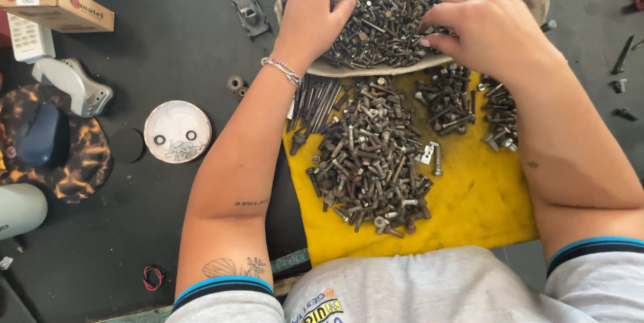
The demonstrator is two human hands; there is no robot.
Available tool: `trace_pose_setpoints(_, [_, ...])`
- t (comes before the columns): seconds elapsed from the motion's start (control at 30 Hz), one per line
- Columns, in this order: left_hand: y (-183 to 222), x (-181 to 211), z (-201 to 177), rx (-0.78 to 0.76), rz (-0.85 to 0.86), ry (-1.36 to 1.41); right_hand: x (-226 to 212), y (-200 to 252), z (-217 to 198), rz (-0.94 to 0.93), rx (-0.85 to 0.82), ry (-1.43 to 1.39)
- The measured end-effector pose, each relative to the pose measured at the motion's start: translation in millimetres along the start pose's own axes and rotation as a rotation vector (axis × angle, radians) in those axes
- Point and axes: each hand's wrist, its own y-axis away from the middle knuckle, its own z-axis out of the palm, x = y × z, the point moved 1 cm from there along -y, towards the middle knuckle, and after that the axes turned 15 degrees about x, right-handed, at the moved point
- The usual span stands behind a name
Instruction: Sorting a large variety of screws, bolts, and small metal fasteners from a central container into organized piles on a yellow work surface.
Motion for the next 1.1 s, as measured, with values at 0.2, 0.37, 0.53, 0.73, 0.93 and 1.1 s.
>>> trace_pose_setpoints(0.2, [-1.0,2.4,-1.5,0.006,0.002,0.003,-9.3,-9.4,19.0,0.038,-0.129,-0.274])
trace_pose_setpoints(0.37, [-0.5,0.1,-0.8,0.018,0.02,0.003,-6.3,-6.7,22.6,-0.015,-0.083,-0.236])
trace_pose_setpoints(0.53, [-2.4,2.8,-2.3,0.021,0.027,-0.001,2.4,-2.8,30.5,0.011,-0.015,-0.046])
trace_pose_setpoints(0.73, [-1.0,5.5,-3.6,-0.008,-0.035,0.004,-9.4,-11.2,17.7,0.077,-0.066,-0.159])
trace_pose_setpoints(0.93, [-1.0,4.3,-3.5,-0.015,-0.039,-0.003,-8.0,-7.4,27.3,0.032,-0.046,-0.123])
trace_pose_setpoints(1.1, [-0.5,3.7,-2.4,-0.017,-0.023,0.0,-9.0,-5.8,26.8,0.003,-0.001,-0.054])
